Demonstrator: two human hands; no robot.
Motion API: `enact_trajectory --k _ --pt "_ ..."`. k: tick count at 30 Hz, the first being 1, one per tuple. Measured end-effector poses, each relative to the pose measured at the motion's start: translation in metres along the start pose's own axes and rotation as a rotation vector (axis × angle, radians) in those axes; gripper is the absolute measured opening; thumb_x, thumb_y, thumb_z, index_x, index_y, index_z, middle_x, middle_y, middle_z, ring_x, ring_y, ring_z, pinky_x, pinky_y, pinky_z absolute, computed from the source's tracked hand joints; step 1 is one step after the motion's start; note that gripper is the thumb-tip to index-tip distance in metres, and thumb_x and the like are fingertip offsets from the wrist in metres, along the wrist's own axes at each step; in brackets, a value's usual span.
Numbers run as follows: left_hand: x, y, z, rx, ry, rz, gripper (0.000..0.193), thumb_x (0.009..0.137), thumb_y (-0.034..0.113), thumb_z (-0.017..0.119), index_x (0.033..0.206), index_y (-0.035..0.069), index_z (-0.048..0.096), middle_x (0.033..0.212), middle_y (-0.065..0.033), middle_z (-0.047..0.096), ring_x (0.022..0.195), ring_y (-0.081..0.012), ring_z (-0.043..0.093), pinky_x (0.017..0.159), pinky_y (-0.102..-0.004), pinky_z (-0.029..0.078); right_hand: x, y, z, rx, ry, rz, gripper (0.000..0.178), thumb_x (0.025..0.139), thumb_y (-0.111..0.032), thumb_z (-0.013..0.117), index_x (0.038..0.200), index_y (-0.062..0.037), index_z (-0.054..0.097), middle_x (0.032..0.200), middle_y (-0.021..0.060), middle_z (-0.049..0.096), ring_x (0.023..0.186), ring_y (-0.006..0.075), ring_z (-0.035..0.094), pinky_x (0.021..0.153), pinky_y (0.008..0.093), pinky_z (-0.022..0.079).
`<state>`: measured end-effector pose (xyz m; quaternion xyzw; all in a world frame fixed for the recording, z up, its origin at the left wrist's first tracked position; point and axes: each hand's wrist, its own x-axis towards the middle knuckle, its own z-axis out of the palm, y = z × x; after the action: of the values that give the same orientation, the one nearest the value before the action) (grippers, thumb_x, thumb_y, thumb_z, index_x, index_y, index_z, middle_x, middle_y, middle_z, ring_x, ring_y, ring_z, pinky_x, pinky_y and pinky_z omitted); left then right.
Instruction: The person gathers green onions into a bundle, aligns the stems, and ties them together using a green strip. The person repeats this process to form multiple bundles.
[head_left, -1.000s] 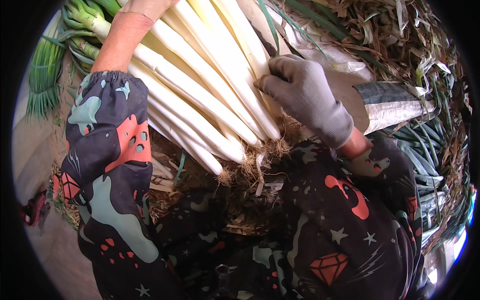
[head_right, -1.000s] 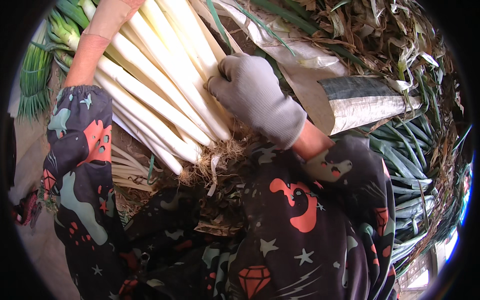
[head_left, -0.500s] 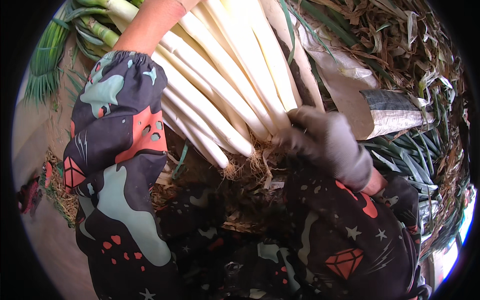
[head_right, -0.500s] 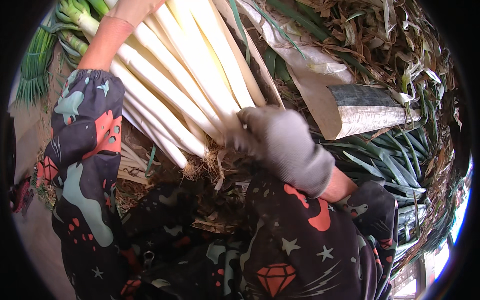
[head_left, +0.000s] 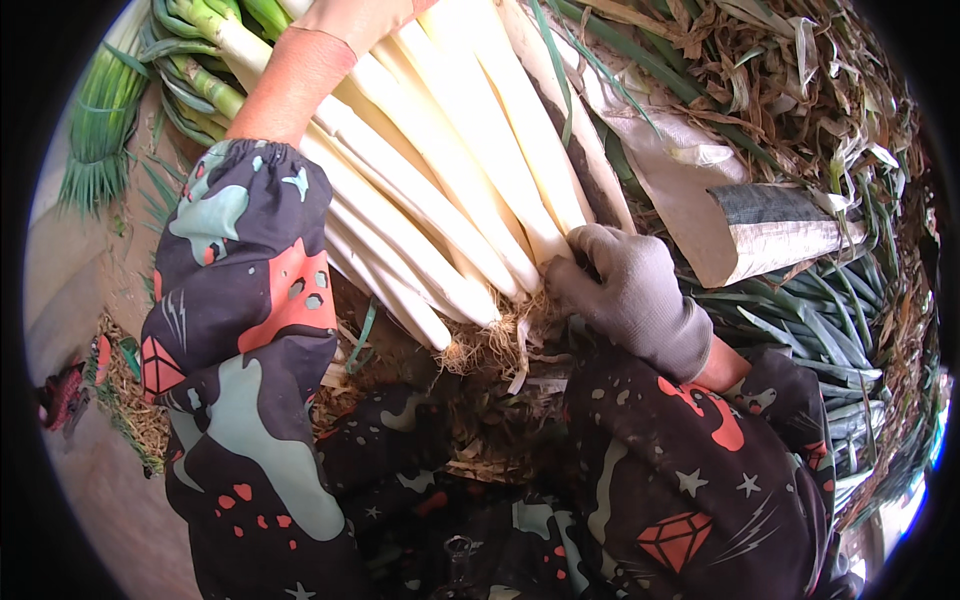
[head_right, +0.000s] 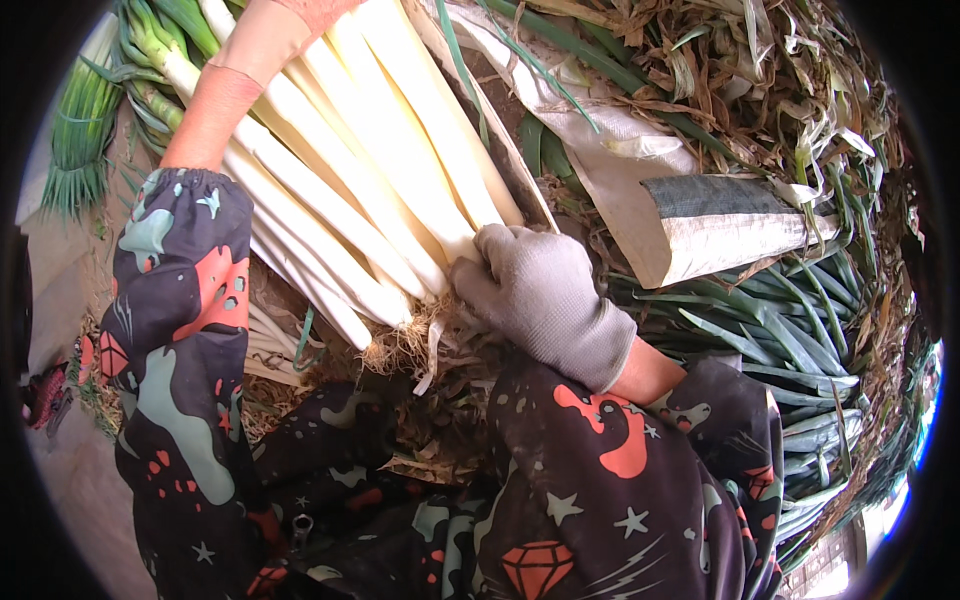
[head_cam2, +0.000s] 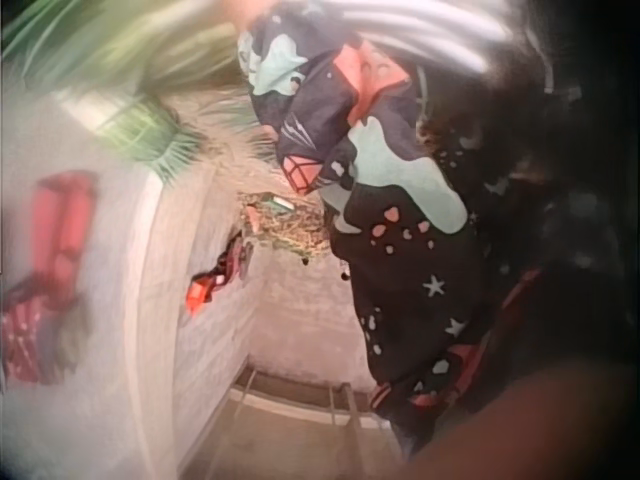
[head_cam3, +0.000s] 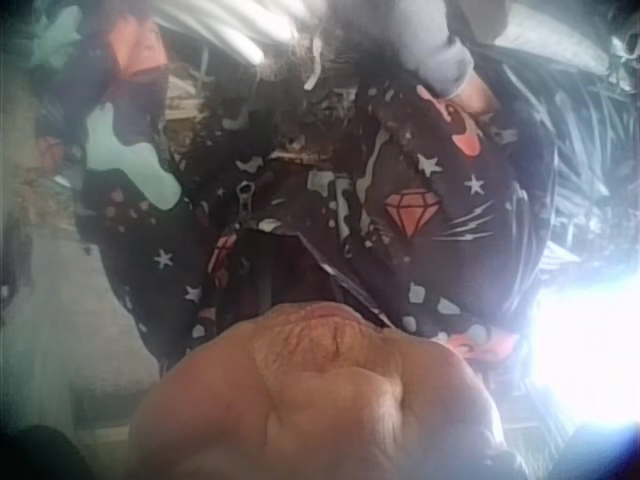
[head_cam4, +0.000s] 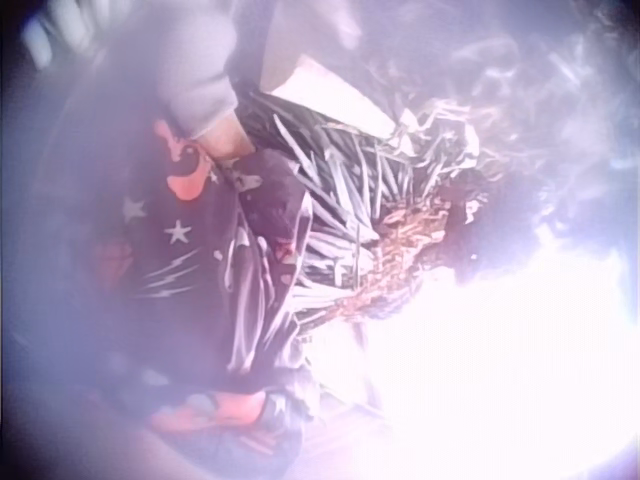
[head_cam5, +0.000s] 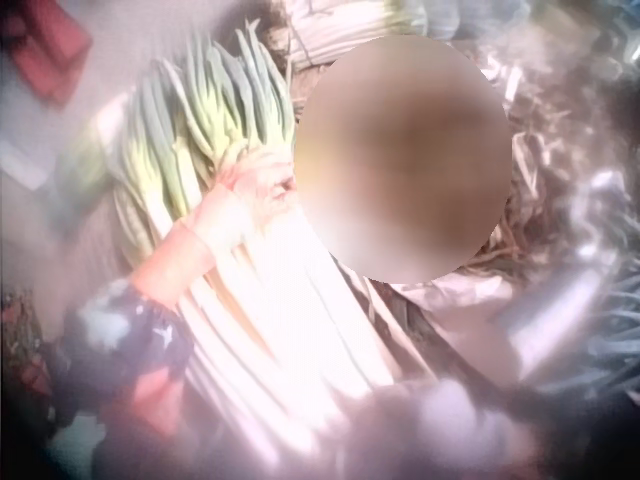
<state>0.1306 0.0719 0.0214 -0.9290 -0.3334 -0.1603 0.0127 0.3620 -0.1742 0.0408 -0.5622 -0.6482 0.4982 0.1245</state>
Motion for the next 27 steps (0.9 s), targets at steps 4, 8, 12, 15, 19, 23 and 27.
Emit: enact_trajectory --k 4,8,12,15,19,23,27 --pt "-0.003 -0.001 0.007 -0.039 0.090 -0.028 0.011 0.081 0.016 0.067 0.089 0.009 0.064 0.104 -0.0067 0.064 0.110 -0.0252 0.057 0.101 -0.0446 0.036 -0.002 0.000 -0.006 0.020 0.028 -0.274 0.023 0.085 -0.023 0.067 0.077 -0.0025 0.061 0.066 0.0168 0.060 0.062 0.0352 0.062 0.059 0.0412 0.050" --pt "-0.004 -0.005 0.007 -0.028 0.033 -0.030 0.013 0.081 0.016 0.067 0.092 0.010 0.065 0.108 -0.0064 0.065 0.114 -0.0243 0.056 0.102 -0.0445 0.034 -0.010 0.006 -0.012 0.636 -0.126 0.199 0.019 0.083 -0.012 0.067 0.097 0.0000 0.068 0.078 0.0174 0.067 0.069 0.0355 0.065 0.067 0.0394 0.053" --pt "-0.005 -0.006 0.005 -0.008 0.022 -0.030 0.013 0.083 0.020 0.067 0.092 0.011 0.066 0.108 -0.0055 0.065 0.116 -0.0236 0.056 0.103 -0.0442 0.033 -0.010 0.012 -0.010 0.037 -0.047 -0.146 0.016 0.082 -0.012 0.065 0.095 -0.0032 0.067 0.079 0.0156 0.066 0.078 0.0340 0.066 0.068 0.0412 0.053" --pt "-0.005 -0.004 0.003 -0.004 0.012 -0.035 0.015 0.085 0.024 0.068 0.091 0.011 0.066 0.109 -0.0048 0.066 0.117 -0.0228 0.055 0.104 -0.0453 0.032 -0.005 0.015 -0.009 -0.088 -0.137 -0.183 0.015 0.082 -0.018 0.066 0.090 -0.0061 0.065 0.078 0.0140 0.066 0.080 0.0330 0.066 0.067 0.0431 0.052" --pt "-0.005 -0.004 -0.002 -0.033 -0.044 -0.061 0.017 0.087 0.028 0.067 0.093 0.012 0.066 0.111 -0.0044 0.066 0.119 -0.0224 0.055 0.106 -0.0465 0.030 -0.001 0.013 -0.003 -0.327 -0.227 -0.162 0.029 0.076 -0.019 0.072 0.102 -0.0091 0.065 0.079 0.0119 0.065 0.075 0.0327 0.065 0.064 0.0415 0.051" --pt "-0.005 -0.004 -0.004 -0.049 -0.028 -0.046 0.018 0.087 0.028 0.068 0.096 0.012 0.068 0.112 -0.0043 0.066 0.120 -0.0226 0.055 0.107 -0.0467 0.028 -0.002 0.009 0.008 -0.566 -0.230 -0.193 0.036 0.068 -0.025 0.075 0.098 -0.0083 0.062 0.073 0.0110 0.059 0.068 0.0323 0.063 0.058 0.0437 0.050" --pt "-0.004 -0.008 -0.002 -0.049 -0.025 -0.033 0.017 0.087 0.027 0.069 0.096 0.013 0.068 0.111 -0.0038 0.067 0.119 -0.0225 0.055 0.108 -0.0471 0.027 -0.010 0.011 0.004 -0.251 -0.071 -0.277 0.035 0.064 -0.018 0.072 0.094 -0.0038 0.062 0.072 0.0123 0.059 0.064 0.0354 0.062 0.056 0.0444 0.049"
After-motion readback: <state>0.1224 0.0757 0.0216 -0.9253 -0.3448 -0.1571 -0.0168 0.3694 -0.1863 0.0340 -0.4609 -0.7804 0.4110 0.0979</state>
